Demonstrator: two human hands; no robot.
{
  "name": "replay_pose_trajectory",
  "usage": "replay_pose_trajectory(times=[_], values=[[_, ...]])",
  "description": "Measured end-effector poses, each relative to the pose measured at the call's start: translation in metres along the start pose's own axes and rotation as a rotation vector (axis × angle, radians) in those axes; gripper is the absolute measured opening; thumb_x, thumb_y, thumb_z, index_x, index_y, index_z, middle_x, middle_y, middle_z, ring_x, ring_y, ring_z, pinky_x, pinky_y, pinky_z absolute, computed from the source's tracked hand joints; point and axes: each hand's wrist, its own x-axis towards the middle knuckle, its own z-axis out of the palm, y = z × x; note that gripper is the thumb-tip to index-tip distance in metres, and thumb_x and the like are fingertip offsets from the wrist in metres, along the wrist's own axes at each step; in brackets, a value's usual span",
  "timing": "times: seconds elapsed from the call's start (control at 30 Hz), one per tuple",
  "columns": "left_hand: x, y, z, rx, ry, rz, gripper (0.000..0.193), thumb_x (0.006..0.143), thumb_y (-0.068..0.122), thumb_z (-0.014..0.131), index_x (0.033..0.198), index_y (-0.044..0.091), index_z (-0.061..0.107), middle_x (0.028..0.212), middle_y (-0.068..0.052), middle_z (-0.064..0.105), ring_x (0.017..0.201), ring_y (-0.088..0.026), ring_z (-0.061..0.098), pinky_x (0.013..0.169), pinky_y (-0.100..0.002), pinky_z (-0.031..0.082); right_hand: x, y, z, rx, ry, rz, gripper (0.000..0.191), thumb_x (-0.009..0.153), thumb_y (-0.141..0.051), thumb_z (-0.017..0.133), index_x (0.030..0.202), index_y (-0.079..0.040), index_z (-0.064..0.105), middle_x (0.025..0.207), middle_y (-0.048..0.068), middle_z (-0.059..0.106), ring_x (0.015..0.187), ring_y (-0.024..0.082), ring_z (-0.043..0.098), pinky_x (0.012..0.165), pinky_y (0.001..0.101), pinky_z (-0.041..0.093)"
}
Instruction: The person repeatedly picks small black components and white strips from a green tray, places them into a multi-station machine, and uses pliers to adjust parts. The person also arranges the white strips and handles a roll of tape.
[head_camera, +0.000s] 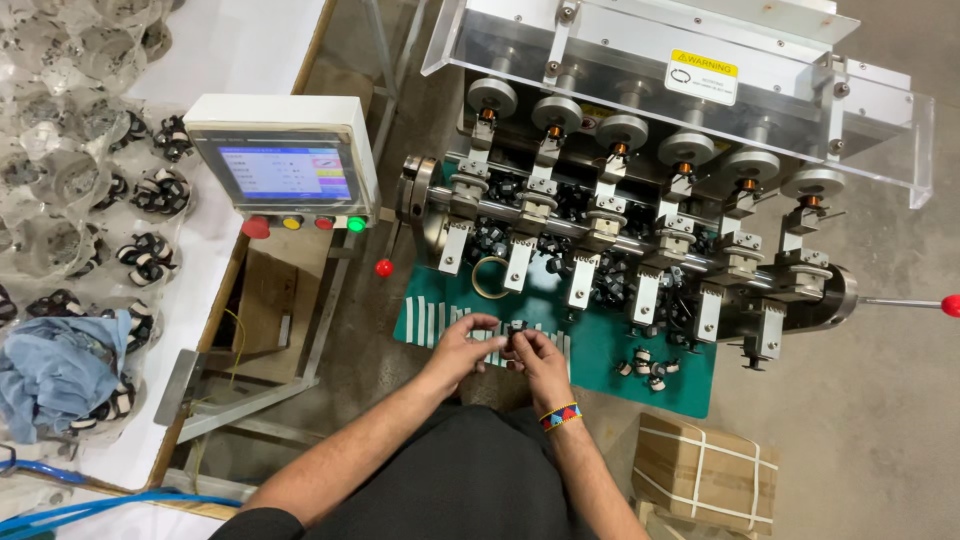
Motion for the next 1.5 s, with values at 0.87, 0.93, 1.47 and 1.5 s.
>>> replay_pose_trajectory(times=[0.87, 0.93, 1.47, 1.5], values=[[-0.004, -0.018, -0.064, -0.203, -0.045, -0.254, 0.039, 0.100, 0.025, 0.058, 0.135, 0.008, 0.058, 0.112, -0.007, 0.069, 0.081, -0.012, 0.070, 0.071, -0.029, 0.063, 0.041, -0.015, 0.051, 0.226, 0.208, -0.061, 0.029, 0.098, -0.033, 0.071, 0.106, -0.006, 0.065, 0.093, 0.005, 0.071, 0.079, 0.014, 0.069, 0.070, 0.0293, 0.054], [-0.004, -0.014, -0.068, -0.120, -0.039, -0.266, 0.038, 0.101, 0.030, 0.057, 0.135, 0.013, 0.054, 0.107, -0.009, 0.070, 0.072, -0.012, 0.066, 0.060, -0.027, 0.058, 0.038, -0.021, 0.052, 0.219, 0.213, -0.018, 0.030, 0.098, -0.035, 0.070, 0.108, -0.007, 0.064, 0.094, 0.004, 0.070, 0.079, 0.013, 0.069, 0.071, 0.0298, 0.055], [-0.009, 0.003, -0.078, -0.216, 0.138, -0.127, 0.040, 0.102, 0.041, 0.058, 0.118, 0.004, 0.060, 0.081, -0.002, 0.066, 0.053, -0.006, 0.050, 0.042, -0.022, 0.036, 0.035, 0.010, 0.091, -0.252, -0.221, -0.027, 0.029, 0.096, -0.026, 0.072, 0.117, -0.006, 0.070, 0.100, -0.002, 0.073, 0.091, 0.008, 0.065, 0.077, 0.0261, 0.052], [-0.010, 0.002, -0.082, -0.231, 0.151, -0.117, 0.039, 0.102, 0.041, 0.059, 0.117, 0.004, 0.060, 0.081, -0.003, 0.066, 0.053, -0.006, 0.050, 0.042, -0.022, 0.036, 0.039, 0.009, 0.094, -0.231, -0.221, 0.015, 0.028, 0.097, -0.027, 0.070, 0.116, -0.007, 0.070, 0.099, -0.002, 0.073, 0.091, 0.008, 0.065, 0.078, 0.0267, 0.052]])
